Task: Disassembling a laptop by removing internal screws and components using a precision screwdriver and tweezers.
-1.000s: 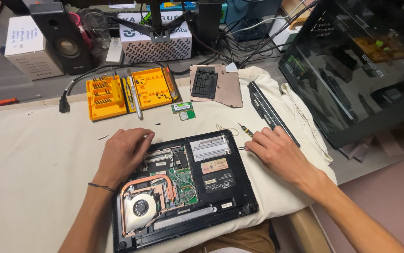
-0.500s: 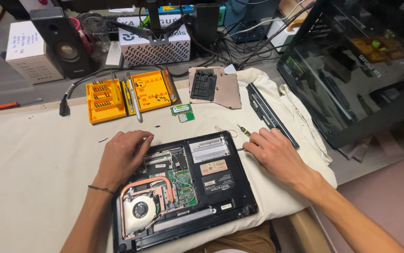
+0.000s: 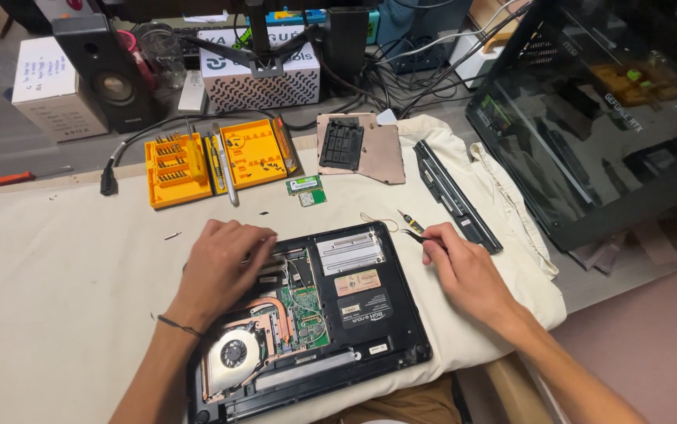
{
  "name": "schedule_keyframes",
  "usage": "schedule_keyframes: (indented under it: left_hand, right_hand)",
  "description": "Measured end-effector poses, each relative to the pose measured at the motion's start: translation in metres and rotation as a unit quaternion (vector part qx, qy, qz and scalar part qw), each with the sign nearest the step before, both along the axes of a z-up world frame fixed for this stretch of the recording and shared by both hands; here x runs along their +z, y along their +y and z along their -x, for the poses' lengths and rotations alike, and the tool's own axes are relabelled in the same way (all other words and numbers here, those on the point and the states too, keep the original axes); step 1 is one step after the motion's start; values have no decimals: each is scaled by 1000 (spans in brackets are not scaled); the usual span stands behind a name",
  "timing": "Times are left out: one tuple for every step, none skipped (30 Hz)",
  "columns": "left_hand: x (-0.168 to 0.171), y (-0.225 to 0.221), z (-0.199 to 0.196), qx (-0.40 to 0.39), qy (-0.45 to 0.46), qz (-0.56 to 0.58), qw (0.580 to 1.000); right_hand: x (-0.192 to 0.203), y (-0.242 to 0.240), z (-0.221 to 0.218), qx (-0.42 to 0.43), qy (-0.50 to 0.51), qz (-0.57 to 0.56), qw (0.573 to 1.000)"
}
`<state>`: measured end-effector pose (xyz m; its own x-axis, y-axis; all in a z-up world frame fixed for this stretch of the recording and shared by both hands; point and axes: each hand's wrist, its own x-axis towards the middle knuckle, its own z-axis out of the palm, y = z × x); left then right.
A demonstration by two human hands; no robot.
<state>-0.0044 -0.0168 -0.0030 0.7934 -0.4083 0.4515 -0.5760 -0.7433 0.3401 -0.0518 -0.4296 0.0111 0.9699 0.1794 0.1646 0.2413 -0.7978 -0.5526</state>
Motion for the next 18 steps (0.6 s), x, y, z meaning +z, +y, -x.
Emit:
schedule_keyframes:
  left_hand:
    - [6, -15, 5, -1, 4, -1, 1000]
    - [11, -30, 11, -43, 54, 21, 997]
    - [17, -45, 16, -84, 102, 43, 990]
    - [18, -60, 21, -83, 105, 42, 990]
    - [21, -75, 24, -113, 129, 20, 985]
    - [25, -90, 26, -142, 153, -3, 978]
    - [20, -101, 25, -140, 151, -4, 979]
    - [14, -112, 24, -146, 175, -19, 974]
    - [9, -124, 22, -152, 198, -35, 968]
    - [7, -128, 19, -151, 195, -36, 968]
    - [4, -132, 18, -148, 205, -50, 966]
    - [1, -135, 15, -144, 215, -63, 964]
    - [-2, -138, 14, -146, 218, -66, 963]
    - [-4, -140, 13, -147, 228, -50, 961]
    - [-7, -143, 11, -147, 237, -33, 960]
    - [-9, -144, 12, -149, 239, -35, 959]
    - [-11, -146, 12, -135, 252, -22, 958]
    - [-12, -147, 12, -121, 264, -10, 957]
  right_hand:
    - [2, 5, 3, -1, 4, -1, 1000]
    - [4, 9, 6, -22, 57, -46, 997]
    - [6, 14, 8, -41, 107, -91, 989]
    - [4, 21, 9, -40, 111, -92, 989]
    - [4, 27, 6, -35, 115, -94, 988]
    - [5, 33, 4, -30, 119, -96, 988]
    - [2, 36, 4, -27, 117, -97, 988]
    - [-1, 38, 3, -36, 126, -104, 986]
    - [-4, 40, 2, -46, 134, -112, 984]
    - [-7, 39, 0, -45, 130, -113, 984]
    - [-11, 39, -1, -49, 128, -110, 984]
    - [-15, 38, -2, -53, 126, -108, 985]
    - [-16, 38, -2, -55, 128, -111, 984]
    - [-17, 38, -2, -62, 138, -133, 979]
    - [-18, 37, -3, -69, 148, -154, 975]
    - [-16, 39, 1, -71, 149, -156, 974]
    - [-14, 40, 3, -87, 165, -222, 957]
    - [-11, 43, 6, -102, 179, -288, 935]
